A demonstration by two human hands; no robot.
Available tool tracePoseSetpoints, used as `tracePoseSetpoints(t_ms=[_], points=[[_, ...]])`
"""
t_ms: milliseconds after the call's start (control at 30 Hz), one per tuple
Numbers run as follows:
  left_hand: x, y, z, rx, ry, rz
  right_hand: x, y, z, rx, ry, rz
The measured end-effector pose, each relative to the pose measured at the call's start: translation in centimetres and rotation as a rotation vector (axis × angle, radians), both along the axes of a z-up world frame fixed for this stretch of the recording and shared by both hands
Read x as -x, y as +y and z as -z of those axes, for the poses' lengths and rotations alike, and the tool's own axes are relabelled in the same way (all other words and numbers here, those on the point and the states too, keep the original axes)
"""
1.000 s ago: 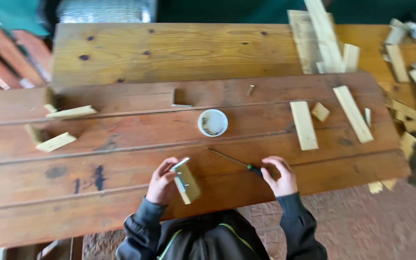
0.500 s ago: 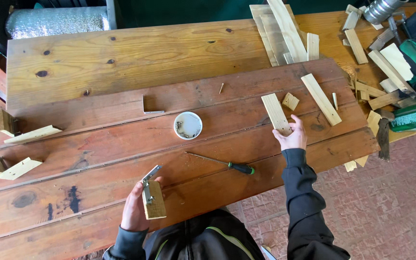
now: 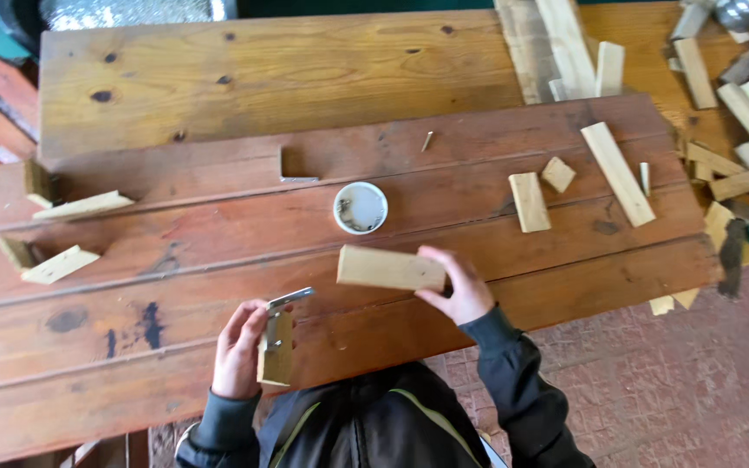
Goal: The person assembles small wooden pieces by attaching metal brackets with screws. They repeatedly pick up screws from a small container, position the brackets on the wood, and use a screwdriver to fasten them. The person handles multiple small wooden blocks and brackets throughout the process.
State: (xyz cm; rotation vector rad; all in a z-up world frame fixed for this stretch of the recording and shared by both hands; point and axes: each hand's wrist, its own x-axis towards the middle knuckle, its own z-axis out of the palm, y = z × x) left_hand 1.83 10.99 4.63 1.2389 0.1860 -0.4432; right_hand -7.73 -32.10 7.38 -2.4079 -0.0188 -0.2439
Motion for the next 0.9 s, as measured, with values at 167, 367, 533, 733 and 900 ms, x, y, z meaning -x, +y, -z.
tracePoseSetpoints(t_ms=[167,367,533,733,900], points=[[0.6,-0.8,-2.2,-0.136,-0.084,0.103,-1.4,6.8,2.1,-0.019,0.072,-0.277],[1.4,-3.3,0.0,-0.365,0.082,0.214,-1.8,11.3,0.8,-0.182,0.104,-0.241],[1.3,-5.4,1.8,-0.362,0.066,0.294,-2.5,12.2,-0.2,-0.534,0.173,-0.035],[0.3,-5.4,0.5,-0.422,-0.012,0.381,-2.9,10.7,2.9,-0.850,0.390,0.110],[-0.3,-4.3,-4.4,-0.630,-0.599,0.550,-2.8,9.7,5.1,-0.890,0.434,0.150]])
